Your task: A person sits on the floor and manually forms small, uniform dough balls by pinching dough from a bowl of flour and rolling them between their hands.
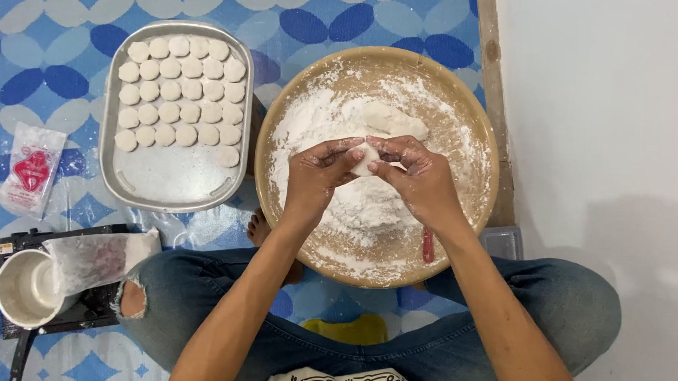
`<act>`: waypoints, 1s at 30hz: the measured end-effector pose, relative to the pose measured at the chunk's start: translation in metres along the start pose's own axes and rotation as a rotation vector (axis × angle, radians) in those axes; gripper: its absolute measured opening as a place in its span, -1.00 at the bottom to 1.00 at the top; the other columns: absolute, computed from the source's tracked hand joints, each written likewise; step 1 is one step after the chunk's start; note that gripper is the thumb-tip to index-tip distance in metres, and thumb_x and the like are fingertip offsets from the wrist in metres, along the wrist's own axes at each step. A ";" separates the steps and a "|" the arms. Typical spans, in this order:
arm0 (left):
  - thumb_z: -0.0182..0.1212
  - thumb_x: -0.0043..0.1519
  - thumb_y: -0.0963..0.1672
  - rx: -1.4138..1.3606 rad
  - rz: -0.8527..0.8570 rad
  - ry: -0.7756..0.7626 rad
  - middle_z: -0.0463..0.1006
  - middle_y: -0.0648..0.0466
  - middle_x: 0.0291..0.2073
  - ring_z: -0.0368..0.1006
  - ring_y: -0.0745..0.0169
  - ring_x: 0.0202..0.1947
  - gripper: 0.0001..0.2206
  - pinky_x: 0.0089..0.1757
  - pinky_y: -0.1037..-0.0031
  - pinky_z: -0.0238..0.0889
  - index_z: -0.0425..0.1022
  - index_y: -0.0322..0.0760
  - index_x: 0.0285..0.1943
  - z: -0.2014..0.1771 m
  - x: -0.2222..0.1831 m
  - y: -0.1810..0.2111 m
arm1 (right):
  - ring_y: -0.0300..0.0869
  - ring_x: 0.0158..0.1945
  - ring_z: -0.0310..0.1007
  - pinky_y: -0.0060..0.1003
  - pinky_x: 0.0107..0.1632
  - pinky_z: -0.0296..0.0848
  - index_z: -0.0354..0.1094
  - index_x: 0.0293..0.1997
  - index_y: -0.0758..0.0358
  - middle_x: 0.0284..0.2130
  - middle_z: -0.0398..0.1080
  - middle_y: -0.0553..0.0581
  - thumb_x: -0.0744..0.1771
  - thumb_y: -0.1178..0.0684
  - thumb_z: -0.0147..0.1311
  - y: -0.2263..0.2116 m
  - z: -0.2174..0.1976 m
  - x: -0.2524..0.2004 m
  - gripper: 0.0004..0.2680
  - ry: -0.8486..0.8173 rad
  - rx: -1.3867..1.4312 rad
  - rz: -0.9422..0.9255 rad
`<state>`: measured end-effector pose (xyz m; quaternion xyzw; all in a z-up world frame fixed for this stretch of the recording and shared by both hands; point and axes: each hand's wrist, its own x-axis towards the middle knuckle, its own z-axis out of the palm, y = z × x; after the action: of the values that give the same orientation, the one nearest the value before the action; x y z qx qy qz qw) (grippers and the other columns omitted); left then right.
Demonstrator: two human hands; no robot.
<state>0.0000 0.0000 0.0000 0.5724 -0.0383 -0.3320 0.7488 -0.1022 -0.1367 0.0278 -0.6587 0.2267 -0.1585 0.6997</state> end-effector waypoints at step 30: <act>0.22 0.23 -0.30 0.386 0.207 0.705 0.63 -0.12 0.00 0.52 0.00 0.10 -0.67 0.03 0.32 0.44 0.53 -0.31 0.19 -0.286 0.074 -0.076 | 0.11 -0.05 0.57 -0.03 -0.02 0.59 0.49 -0.04 0.43 -0.13 0.52 0.43 0.29 0.06 0.27 0.107 0.201 0.063 -0.75 -0.227 -0.097 0.145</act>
<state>0.1481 0.1888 -0.1891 0.7741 0.1015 -0.0254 0.6244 0.0482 0.0101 -0.0798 -0.6873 0.2005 -0.0206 0.6978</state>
